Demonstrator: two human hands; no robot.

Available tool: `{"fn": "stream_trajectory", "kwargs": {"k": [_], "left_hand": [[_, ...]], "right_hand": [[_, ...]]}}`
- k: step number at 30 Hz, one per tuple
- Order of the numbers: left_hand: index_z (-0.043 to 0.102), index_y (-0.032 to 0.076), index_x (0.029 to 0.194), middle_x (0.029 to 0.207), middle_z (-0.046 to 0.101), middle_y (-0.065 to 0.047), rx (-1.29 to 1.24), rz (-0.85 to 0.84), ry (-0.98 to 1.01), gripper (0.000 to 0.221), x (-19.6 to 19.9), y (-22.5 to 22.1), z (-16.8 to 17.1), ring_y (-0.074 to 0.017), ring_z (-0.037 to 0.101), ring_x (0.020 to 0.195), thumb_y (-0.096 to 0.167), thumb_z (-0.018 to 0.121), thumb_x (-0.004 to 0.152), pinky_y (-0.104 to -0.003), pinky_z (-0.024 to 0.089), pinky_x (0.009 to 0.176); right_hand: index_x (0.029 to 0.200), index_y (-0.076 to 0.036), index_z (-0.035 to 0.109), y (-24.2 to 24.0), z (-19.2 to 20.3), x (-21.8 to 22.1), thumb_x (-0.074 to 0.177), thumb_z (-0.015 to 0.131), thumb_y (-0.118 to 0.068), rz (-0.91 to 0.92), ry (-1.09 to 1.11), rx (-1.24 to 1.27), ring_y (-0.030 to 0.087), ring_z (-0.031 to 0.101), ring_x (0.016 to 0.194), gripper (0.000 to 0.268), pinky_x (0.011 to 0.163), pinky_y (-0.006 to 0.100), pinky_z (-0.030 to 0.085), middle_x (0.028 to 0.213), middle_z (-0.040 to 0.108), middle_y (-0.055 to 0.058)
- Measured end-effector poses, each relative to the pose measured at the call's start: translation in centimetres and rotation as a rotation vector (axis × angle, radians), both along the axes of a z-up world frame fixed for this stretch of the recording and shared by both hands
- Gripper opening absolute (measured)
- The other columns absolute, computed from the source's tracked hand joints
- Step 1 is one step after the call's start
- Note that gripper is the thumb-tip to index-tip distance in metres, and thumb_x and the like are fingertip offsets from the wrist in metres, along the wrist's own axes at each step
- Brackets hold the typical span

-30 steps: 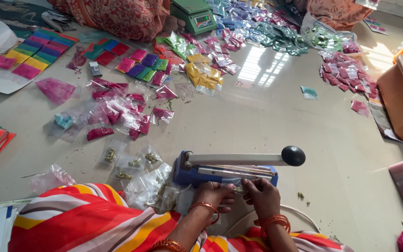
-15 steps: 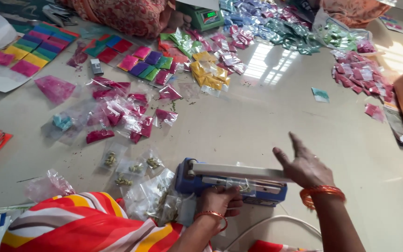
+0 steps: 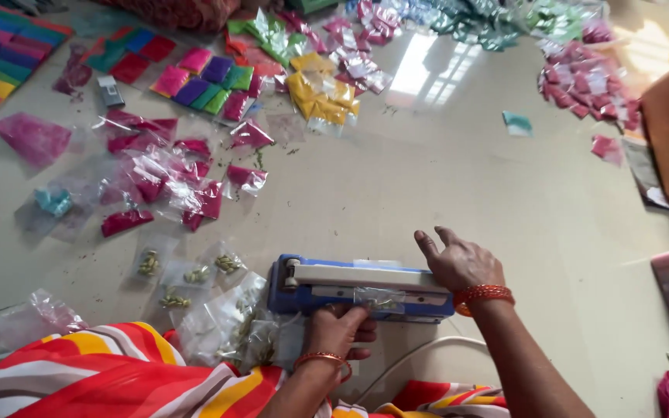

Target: Sealing small plastic bags containing decorative items using a manual impulse heat sealer.

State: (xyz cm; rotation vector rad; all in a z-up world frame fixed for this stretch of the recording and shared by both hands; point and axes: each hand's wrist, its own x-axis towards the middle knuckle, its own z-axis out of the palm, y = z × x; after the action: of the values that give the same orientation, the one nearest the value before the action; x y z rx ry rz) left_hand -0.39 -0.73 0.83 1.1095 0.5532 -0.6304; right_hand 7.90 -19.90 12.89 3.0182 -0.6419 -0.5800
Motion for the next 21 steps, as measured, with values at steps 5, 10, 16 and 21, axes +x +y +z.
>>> {"fn": "stream_trajectory", "kwargs": {"k": [5,10,16,21], "left_hand": [[0.075,0.004,0.094,0.078,0.078,-0.007,0.141,-0.048,-0.062,0.02,-1.6,2.1,-0.9,-0.0177,0.074,0.062,0.023,0.07,0.088,-0.033,0.056,0.047],[0.075,0.004,0.093,0.074,0.078,-0.006,0.308,-0.28,-0.168,0.022,-4.2,3.8,-0.2,-0.0143,0.072,0.058,0.026,0.071,0.09,-0.03,0.057,0.05],[0.079,0.009,0.09,0.079,0.079,-0.007,0.657,-0.42,-0.418,0.022,-5.5,5.8,-2.3,-0.0197,0.075,0.073,0.029,0.07,0.083,-0.035,0.06,0.073],[0.082,0.016,0.09,0.089,0.078,-0.009,0.83,-0.382,-0.486,0.023,-4.8,5.6,-3.9,-0.0276,0.075,0.092,0.031,0.071,0.076,-0.038,0.058,0.088]], "right_hand": [[0.15,-0.029,0.053,0.7,0.4,-1.9,0.091,0.027,-0.081,-0.062,-0.164,0.046,0.032,0.07,0.118,0.083,0.095,0.048,0.057,0.119,0.076,0.012],[0.148,-0.024,0.056,0.1,-1.2,-3.8,0.096,0.025,-0.078,-0.092,-0.331,0.069,0.032,0.072,0.115,0.08,0.091,0.048,0.059,0.116,0.077,0.013],[0.137,-0.024,0.064,1.0,-4.8,-9.4,0.102,0.04,-0.052,0.282,-0.805,-0.143,0.035,0.044,0.142,0.05,0.117,0.052,0.03,0.149,0.057,0.006],[0.14,-0.014,0.06,4.3,-5.7,-15.0,0.102,0.047,-0.037,0.436,-1.237,-0.092,0.038,0.036,0.15,0.046,0.124,0.063,0.009,0.15,0.052,0.013]]}}
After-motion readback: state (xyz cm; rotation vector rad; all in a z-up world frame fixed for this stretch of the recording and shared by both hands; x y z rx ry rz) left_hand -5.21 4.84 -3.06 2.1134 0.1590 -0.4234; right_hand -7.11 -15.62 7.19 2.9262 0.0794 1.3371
